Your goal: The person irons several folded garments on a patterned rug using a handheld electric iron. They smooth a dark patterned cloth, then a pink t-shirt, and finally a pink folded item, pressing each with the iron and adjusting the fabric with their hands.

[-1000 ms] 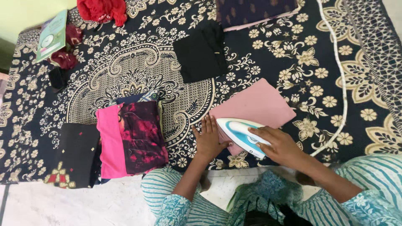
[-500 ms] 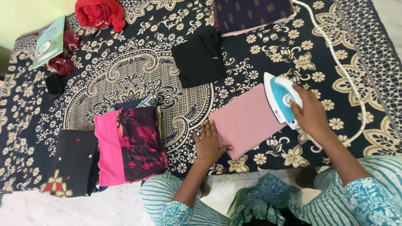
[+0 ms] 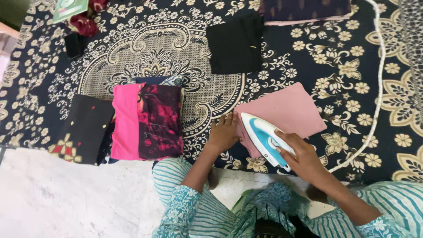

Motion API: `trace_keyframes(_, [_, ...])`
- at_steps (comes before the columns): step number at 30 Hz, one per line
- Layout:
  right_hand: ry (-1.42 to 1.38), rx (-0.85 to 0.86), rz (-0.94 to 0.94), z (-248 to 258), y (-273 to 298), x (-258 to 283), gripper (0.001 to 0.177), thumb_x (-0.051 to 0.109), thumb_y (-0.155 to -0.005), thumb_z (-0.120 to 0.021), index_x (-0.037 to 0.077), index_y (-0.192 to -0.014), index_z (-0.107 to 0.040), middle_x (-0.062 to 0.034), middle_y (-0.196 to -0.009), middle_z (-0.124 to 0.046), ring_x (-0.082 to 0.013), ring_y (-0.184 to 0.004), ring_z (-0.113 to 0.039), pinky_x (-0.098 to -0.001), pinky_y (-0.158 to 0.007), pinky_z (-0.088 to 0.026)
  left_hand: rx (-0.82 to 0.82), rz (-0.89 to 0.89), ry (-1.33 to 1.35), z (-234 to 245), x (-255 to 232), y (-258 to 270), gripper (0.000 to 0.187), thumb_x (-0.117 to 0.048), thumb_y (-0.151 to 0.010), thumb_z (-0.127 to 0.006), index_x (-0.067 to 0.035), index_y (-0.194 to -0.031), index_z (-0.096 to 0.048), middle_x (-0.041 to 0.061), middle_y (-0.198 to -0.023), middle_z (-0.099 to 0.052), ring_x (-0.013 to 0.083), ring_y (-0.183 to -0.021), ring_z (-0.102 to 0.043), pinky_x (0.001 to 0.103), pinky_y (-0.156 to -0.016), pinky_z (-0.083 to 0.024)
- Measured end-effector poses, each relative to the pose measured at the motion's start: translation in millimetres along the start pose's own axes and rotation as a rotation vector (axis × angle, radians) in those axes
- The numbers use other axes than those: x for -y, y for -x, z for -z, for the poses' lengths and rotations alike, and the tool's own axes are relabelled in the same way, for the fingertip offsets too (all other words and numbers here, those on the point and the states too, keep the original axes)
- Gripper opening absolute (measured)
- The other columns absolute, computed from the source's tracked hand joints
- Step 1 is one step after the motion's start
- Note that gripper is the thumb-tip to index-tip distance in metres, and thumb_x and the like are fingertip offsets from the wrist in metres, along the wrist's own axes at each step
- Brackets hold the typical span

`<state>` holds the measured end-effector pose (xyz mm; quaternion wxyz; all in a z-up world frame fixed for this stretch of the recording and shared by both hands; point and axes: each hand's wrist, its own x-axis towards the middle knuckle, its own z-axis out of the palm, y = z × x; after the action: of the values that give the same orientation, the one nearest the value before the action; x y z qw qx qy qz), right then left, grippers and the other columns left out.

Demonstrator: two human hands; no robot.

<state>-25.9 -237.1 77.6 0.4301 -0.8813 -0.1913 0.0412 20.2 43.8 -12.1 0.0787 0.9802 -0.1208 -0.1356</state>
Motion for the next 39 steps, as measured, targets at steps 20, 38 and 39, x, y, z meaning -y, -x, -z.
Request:
trace_keyframes(20, [0.183,-0.061,-0.125,-56.0,25.6,74.1,0.052,0.018,-0.09,-0.066,0.012,-0.14,-0.055,-0.0192,-0.111,-0.066,-0.0398,-0.092,-0.069,-0.0462,-0.076,-0.055,-0.196,0.025,0.163,67.7,30.9,15.8,0.062,-0.036,-0.098,-0.062,-0.008,-0.151,-0.046,0.013,-0.132,-0.065,0.0344,-0.113,-0.067,0.056,-0.092,-0.053])
trace_keyframes(38, [0.21,-0.046,-0.044,-98.4,-79.8,74.0,0.056,0.019,-0.092,-0.064,0.019,-0.145,-0.047,-0.02,-0.113,-0.062,-0.0412,-0.085,-0.067,-0.0517,-0.076,-0.053,-0.394,0.111,0.316,73.5,37.5,18.1,0.074,-0.047,-0.089,-0.071,-0.003,-0.144,-0.051,0.017,-0.127,-0.067,0.0367,-0.109,-0.068,0.049,-0.089,-0.055])
trace_keyframes(39, [0.209,-0.048,-0.035,-98.5,-77.1,74.2,0.057,0.019,-0.092,-0.064,0.019,-0.147,-0.046,-0.0204,-0.113,-0.062,-0.0415,-0.086,-0.067,-0.052,-0.076,-0.053,-0.381,0.117,0.305,72.3,36.4,17.7,0.074,-0.047,-0.088,-0.071,-0.003,-0.144,-0.051,0.017,-0.127,-0.067,0.0374,-0.109,-0.067,0.05,-0.088,-0.055])
